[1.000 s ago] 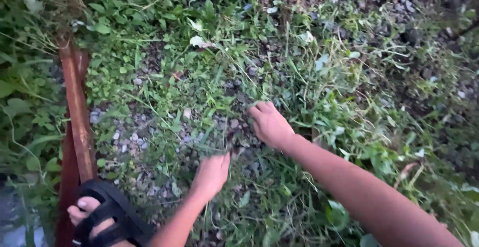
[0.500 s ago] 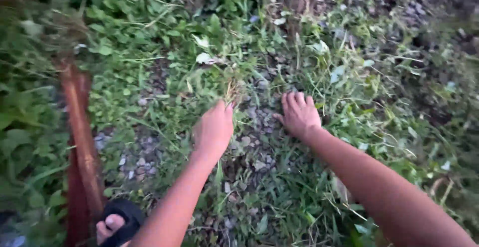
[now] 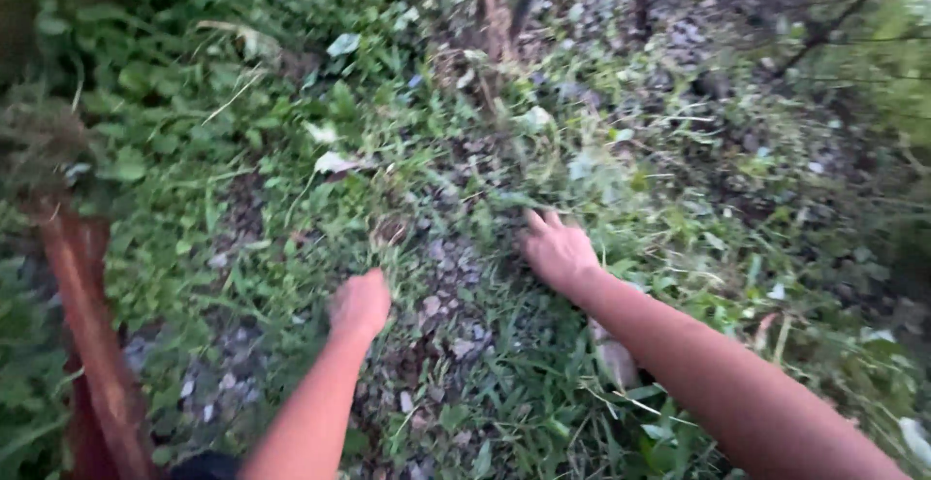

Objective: Clearing weeds and moving metal rods and pipes in an outdoor gravel area.

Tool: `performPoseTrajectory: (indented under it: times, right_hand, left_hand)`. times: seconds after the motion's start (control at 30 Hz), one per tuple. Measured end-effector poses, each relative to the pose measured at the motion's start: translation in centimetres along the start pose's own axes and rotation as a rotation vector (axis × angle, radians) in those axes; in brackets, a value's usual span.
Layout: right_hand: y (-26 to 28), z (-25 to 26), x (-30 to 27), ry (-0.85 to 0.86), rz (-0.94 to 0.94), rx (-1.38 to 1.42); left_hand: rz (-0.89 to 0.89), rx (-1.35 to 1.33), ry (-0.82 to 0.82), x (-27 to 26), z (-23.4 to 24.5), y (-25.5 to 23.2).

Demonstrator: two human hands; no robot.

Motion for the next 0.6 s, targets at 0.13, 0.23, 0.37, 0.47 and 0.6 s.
performPoseTrajectory:
  times: [0.13,0.23,0.37,0.47,0.6]
  right_hand:
    - [-2.2,7.8,-1.2,-0.238,-0.102,-0.036]
    - [-7.1,5.7,0.0,-0.153,-0.374,0.249]
    - [-9.4,-3.8,2.9,-0.066,-0.436,0.512]
    - [-10.2,-6.4,1.7,-0.148,-0.356,0.563]
    - [-12.6,-3.0,-4.8,-0.200,-0.216,0.591]
  left_hand:
    - [0.019,-0.084,0.063,-5.3,1.8,-1.9]
    - [0.041,-0.148,0.130,-8.5,0.7,-2.3]
    - [0.031,-0.152,0.141,-9.6,-3.0,-1.9]
    - [-0.047,-0.189,0.115,-9.0,-4.2,-3.6]
    - [-0.233,-0.297,0.043,-10.0,0.0,-12.6]
Point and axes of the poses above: each hand's wrist, its own x-axis towards the middle knuckle, its own z-axis out of the back of the hand, y = z × x, the point moved 9 cm from there along x, towards the middle knuckle, and after that the axes turned 1 degree about y, right-handed, at the moved point
